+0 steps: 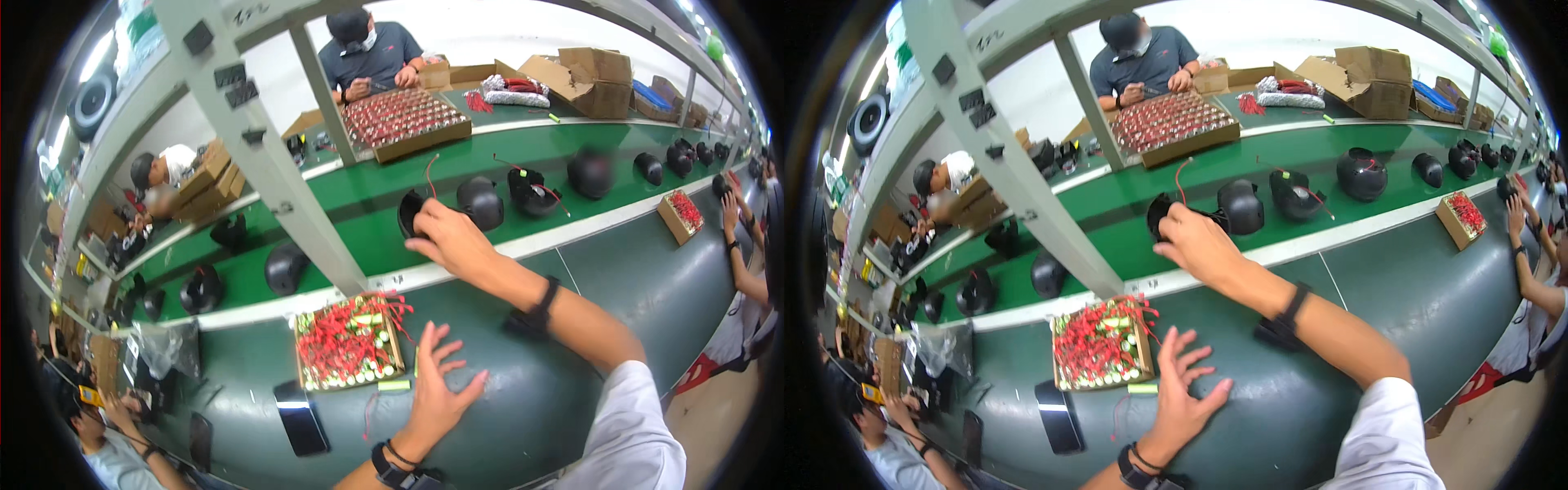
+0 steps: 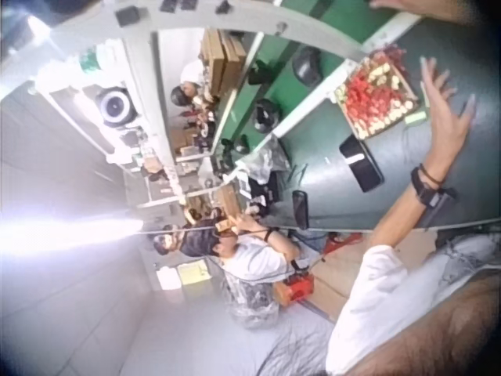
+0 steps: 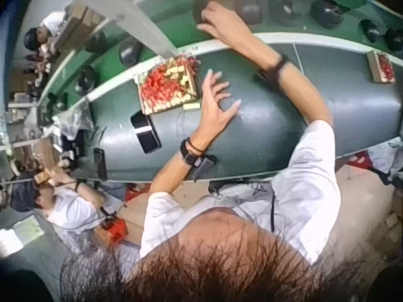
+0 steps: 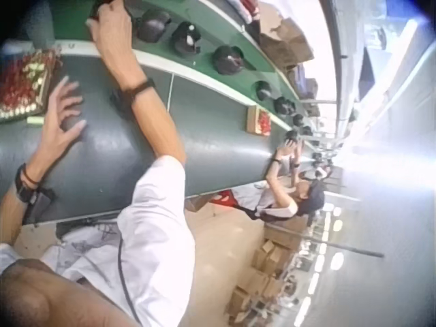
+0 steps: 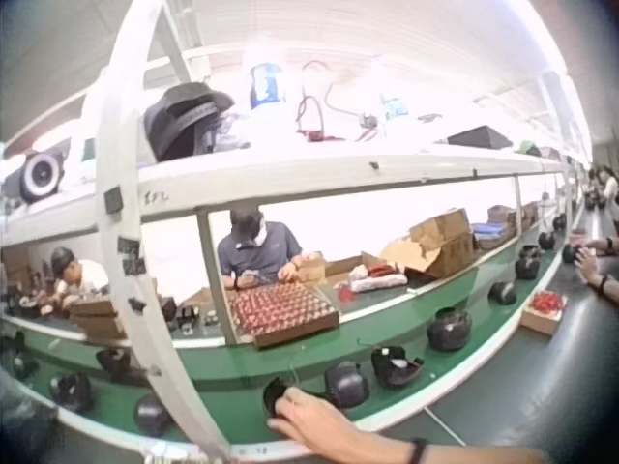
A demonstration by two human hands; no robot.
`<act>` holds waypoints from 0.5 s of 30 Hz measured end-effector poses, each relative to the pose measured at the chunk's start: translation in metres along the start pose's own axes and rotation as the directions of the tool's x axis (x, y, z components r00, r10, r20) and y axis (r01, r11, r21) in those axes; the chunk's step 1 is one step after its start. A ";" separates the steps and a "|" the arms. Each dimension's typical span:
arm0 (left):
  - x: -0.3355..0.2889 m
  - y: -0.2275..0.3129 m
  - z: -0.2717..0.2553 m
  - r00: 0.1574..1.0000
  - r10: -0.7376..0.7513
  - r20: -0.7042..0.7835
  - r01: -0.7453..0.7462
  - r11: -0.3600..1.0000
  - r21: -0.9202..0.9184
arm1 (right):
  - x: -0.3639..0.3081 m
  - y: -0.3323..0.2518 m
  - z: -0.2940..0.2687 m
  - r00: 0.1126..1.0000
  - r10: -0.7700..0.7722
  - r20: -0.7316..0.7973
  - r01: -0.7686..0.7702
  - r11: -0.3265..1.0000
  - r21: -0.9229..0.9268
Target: Assembling electronic components, including inserting batteries and closing plastic housings, on a factory assembly line.
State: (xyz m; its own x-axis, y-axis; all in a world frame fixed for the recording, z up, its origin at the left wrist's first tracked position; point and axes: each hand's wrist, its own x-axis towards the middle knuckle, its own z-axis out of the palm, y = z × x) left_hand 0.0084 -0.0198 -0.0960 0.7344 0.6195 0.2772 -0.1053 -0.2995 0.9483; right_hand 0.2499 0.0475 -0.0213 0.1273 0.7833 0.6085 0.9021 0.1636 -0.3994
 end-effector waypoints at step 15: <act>-0.100 0.054 -0.024 0.969 0.075 0.236 -0.061 0.996 -0.063 | -0.092 -0.065 -0.082 0.878 -0.282 0.388 0.185 0.946 0.267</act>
State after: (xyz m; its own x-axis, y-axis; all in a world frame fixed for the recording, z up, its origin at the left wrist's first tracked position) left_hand -0.0864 -0.0805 -0.0689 0.8617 0.4069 0.3030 -0.1924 -0.2905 0.9373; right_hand 0.2132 -0.0841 0.0052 -0.3021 0.8740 0.3805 0.7667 0.4600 -0.4479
